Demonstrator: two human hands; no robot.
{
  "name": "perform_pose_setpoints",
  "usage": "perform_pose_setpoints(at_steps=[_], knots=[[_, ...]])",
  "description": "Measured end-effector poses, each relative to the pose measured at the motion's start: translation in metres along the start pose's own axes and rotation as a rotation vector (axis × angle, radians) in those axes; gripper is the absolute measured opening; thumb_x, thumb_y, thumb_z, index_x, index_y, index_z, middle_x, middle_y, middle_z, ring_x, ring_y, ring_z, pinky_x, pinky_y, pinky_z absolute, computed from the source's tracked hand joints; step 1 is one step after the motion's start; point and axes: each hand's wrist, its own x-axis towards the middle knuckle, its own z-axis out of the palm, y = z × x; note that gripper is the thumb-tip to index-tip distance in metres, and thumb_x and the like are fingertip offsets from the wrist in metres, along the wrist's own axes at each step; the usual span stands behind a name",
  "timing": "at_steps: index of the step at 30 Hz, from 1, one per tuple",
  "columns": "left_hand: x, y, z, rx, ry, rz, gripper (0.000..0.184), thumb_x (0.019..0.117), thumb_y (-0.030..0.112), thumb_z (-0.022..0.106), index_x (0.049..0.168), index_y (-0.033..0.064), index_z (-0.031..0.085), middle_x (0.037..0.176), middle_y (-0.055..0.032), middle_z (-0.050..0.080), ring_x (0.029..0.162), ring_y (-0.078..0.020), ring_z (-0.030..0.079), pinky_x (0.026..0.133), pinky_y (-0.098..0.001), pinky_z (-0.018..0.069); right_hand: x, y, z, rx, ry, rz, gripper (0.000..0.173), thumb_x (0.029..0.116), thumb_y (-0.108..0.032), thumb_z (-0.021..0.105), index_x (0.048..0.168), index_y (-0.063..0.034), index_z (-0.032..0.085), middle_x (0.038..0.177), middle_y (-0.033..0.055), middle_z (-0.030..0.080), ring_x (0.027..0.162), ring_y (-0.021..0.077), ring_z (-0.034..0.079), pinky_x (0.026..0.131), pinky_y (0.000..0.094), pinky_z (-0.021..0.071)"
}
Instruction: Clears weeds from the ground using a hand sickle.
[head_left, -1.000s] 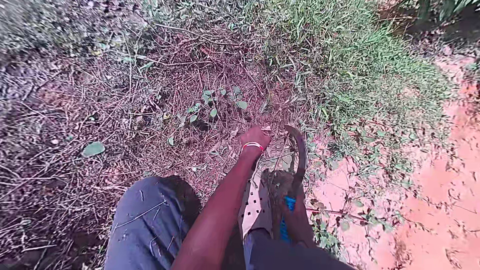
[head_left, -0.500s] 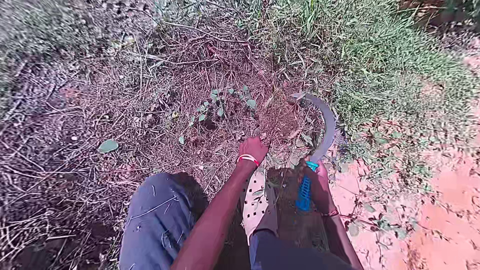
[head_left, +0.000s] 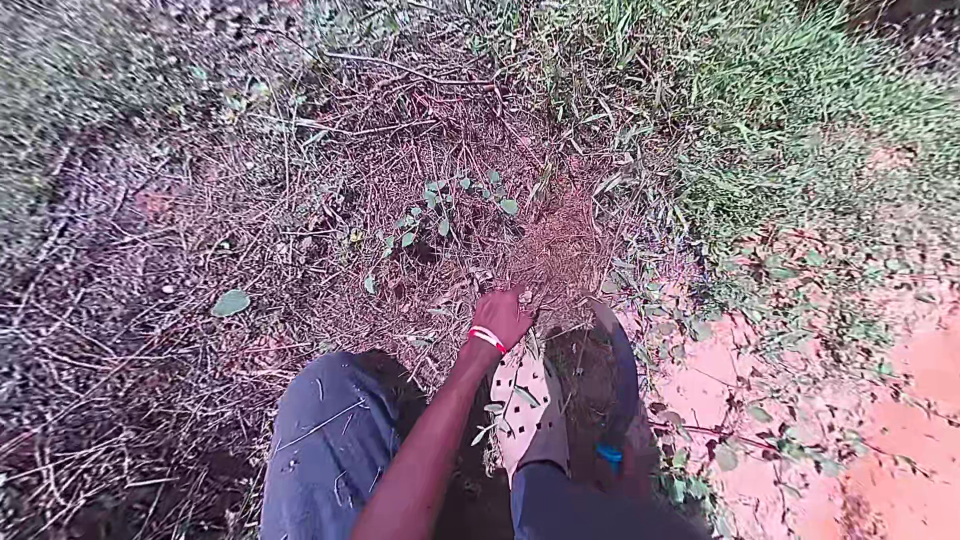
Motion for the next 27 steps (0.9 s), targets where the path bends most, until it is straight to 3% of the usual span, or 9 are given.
perform_pose_setpoints(at_steps=[2,5,11,14,16,19,22,24,27], knots=[[-0.005,0.0,0.001,-0.069,0.079,-0.036,0.053,0.1013,0.028,0.059,0.146,-0.0005,0.054,0.13,-0.0308,0.065,0.128,-0.0457,0.059,0.11,-0.0612,0.0417,0.028,0.008,0.008,0.047,-0.009,-0.093,0.042,0.0916,-0.005,0.063,0.127,0.0159,0.055,0.094,0.0204,0.065,0.079,0.0189,0.063,0.075,0.038,0.0527],[-0.014,-0.019,0.004,-0.207,0.293,-0.091,0.053,0.0997,0.028,0.061,0.139,-0.0077,0.056,0.127,-0.0337,0.064,0.127,-0.0472,0.059,0.11,-0.0609,0.0416,0.066,-0.04,0.014,0.188,0.039,-0.208,0.042,0.0869,-0.01,0.059,0.125,0.0071,0.053,0.072,0.0012,0.06,0.052,0.0064,0.058,0.05,0.0262,0.0535],[-0.007,-0.049,-0.002,-0.521,0.535,-0.178,0.053,0.0989,0.025,0.068,0.135,-0.0125,0.055,0.129,-0.0334,0.062,0.128,-0.0432,0.058,0.112,-0.0564,0.042,0.087,-0.135,-0.004,0.378,0.06,-0.216,0.035,0.0877,-0.005,0.053,0.122,0.0003,0.049,0.068,-0.0017,0.055,0.049,0.0068,0.057,0.046,0.024,0.0522],[-0.006,-0.047,-0.001,-0.516,0.557,-0.182,0.055,0.0987,0.025,0.068,0.136,-0.0136,0.055,0.13,-0.0349,0.062,0.13,-0.0449,0.057,0.113,-0.0569,0.0408,0.08,-0.116,-0.009,0.105,0.051,-0.102,0.041,0.0974,-0.007,0.055,0.137,0.0027,0.046,0.077,0.0058,0.059,0.056,0.0114,0.059,0.053,0.0279,0.0531],[-0.006,-0.039,0.002,-0.449,0.512,-0.218,0.057,0.0998,0.028,0.066,0.137,-0.0129,0.055,0.132,-0.0361,0.06,0.132,-0.0462,0.056,0.114,-0.0578,0.0393,0.068,-0.077,-0.005,-0.242,0.037,-0.082,0.053,0.1001,-0.016,0.057,0.148,0.0025,0.043,0.089,0.0184,0.065,0.071,0.0275,0.064,0.067,0.0472,0.0534],[0.01,-0.017,-0.005,-0.363,0.408,-0.22,0.066,0.1,0.037,0.066,0.144,-0.0095,0.05,0.134,-0.0335,0.061,0.132,-0.0449,0.057,0.113,-0.0579,0.0404,0.053,-0.027,0.008,-0.524,0.063,-0.231,0.05,0.0953,-0.022,0.056,0.135,0.0079,0.053,0.078,0.0211,0.066,0.068,0.0397,0.067,0.062,0.0587,0.0531],[0.036,0.005,0.003,-0.387,0.325,-0.077,0.08,0.096,0.041,0.071,0.152,-0.0061,0.039,0.146,-0.03,0.053,0.137,-0.0424,0.052,0.115,-0.0575,0.0397,0.028,-0.068,-0.003,-0.379,-0.108,-0.017,0.046,0.102,-0.015,0.056,0.141,0.0074,0.048,0.097,0.022,0.066,0.082,0.031,0.065,0.077,0.0485,0.0535],[0.052,0.022,0.005,-0.34,0.27,-0.007,0.093,0.0876,0.044,0.079,0.154,-0.0049,0.036,0.152,-0.0291,0.046,0.141,-0.0426,0.046,0.117,-0.0585,0.0372,0.028,-0.07,0.006,-0.087,-0.016,0.019,0.042,0.0945,-0.006,0.06,0.134,0.0061,0.051,0.086,0.0081,0.061,0.068,0.0093,0.057,0.066,0.028,0.0506],[0.059,0.049,0.003,-0.099,0.172,-0.026,0.11,0.0787,0.049,0.086,0.16,0.0006,0.029,0.158,-0.028,0.039,0.146,-0.0445,0.039,0.114,-0.0646,0.0356,0.024,-0.072,0.008,0.195,0.022,0.003,0.034,0.0907,0.004,0.058,0.124,0.0071,0.053,0.086,0.0029,0.059,0.065,0.0024,0.055,0.06,0.0204,0.0493]])
